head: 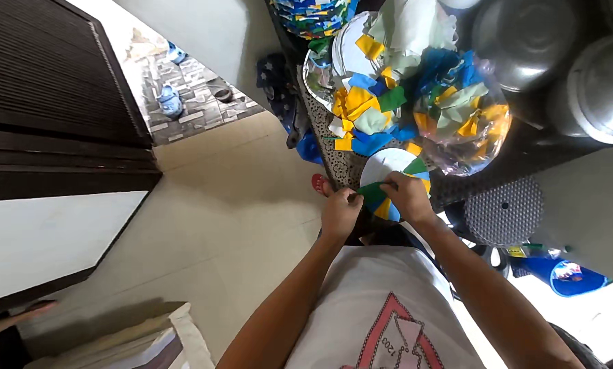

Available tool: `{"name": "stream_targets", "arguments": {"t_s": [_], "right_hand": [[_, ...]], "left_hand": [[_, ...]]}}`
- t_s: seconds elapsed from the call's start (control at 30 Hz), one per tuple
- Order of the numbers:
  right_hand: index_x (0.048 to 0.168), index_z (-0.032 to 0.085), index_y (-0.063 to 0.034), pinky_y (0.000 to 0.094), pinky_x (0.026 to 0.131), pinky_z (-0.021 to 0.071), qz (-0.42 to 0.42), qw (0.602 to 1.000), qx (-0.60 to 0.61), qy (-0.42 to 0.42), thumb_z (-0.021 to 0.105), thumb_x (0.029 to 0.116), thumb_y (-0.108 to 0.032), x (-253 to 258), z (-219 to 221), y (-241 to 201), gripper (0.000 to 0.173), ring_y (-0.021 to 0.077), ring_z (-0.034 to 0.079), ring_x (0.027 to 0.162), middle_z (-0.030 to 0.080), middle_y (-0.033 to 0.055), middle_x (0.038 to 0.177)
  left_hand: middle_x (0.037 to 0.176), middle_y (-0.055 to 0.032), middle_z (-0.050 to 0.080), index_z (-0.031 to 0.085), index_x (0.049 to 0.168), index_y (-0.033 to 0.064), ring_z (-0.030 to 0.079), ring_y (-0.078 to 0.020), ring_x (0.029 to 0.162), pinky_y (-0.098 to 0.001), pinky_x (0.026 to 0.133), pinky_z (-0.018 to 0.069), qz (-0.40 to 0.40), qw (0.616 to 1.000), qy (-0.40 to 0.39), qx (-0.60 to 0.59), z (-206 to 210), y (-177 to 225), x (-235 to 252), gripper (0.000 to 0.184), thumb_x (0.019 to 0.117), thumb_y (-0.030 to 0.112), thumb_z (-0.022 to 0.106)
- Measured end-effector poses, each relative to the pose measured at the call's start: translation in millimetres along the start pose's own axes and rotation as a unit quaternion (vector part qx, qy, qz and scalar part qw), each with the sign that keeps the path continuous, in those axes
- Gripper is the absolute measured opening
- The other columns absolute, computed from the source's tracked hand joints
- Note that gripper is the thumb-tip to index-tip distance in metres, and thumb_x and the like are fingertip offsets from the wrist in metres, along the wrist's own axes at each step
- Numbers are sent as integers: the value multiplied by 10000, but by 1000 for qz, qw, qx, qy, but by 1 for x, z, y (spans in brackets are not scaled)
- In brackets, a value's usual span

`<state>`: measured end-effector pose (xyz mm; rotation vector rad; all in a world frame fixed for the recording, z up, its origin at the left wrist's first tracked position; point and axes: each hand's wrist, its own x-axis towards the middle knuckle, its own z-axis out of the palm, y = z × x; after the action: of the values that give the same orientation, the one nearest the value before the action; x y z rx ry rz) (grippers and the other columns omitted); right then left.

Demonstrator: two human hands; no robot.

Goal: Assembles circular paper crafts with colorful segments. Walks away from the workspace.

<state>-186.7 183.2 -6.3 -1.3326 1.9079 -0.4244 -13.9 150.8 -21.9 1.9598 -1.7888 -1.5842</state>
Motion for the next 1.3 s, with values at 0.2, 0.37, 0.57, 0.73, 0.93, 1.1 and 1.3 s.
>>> {"name": "stream_targets", "arguments": {"t_s": [0.2,0.37,0.57,0.73,0.93,1.1,1.3], "right_hand": [[1038,712,26,567,770,560,0,1000,-22,-7,661,1000,-121,5,-2,-1,160,369,709,824,717,201,881],[1041,712,22,566,765,561,-3,999,-31,-5,658,1003,-116,6,-3,-1,153,369,712,824,719,201,879],[1051,711,23,579,779,558,8,999,-33,-12,653,1006,-119,8,-2,1,160,381,714,846,722,207,900],[1059,713,12,590,784,554,15,999,-41,-14,651,1013,-143,8,-1,1,173,383,715,856,725,199,903],[1057,725,-15,597,777,548,24,998,-63,-13,655,1013,-168,8,-1,-1,174,387,717,872,733,189,908],[1074,726,-29,627,787,540,27,997,-72,-20,647,1017,-189,8,-2,-3,187,404,716,909,736,197,945],[1071,725,-23,614,783,544,26,997,-69,-14,654,1012,-175,8,-1,-3,177,401,717,895,735,198,932]], "left_hand": [[897,-96,734,729,1044,27,706,-188,772,-402,770,583,1,1000,12,25,3,0,2,239,1018,246,636],[855,-99,726,728,1001,28,701,-208,753,-426,752,576,11,999,26,45,4,1,3,248,1010,262,646],[899,-113,732,720,1023,9,718,-187,777,-385,768,598,41,999,27,19,5,-8,0,213,992,213,668],[953,-168,720,694,1092,-24,694,-246,860,-424,811,557,97,994,43,26,3,-17,-14,217,966,144,638],[1161,-226,705,692,1248,1,714,-369,1002,-510,850,581,213,966,80,124,9,-30,-22,315,991,63,520],[1028,-274,686,716,1294,82,709,-435,821,-525,646,588,334,906,144,215,16,-46,-15,417,918,-32,573],[1055,-287,682,718,1273,53,713,-438,827,-517,658,595,353,894,147,233,17,-48,-12,421,898,-75,576]]}}
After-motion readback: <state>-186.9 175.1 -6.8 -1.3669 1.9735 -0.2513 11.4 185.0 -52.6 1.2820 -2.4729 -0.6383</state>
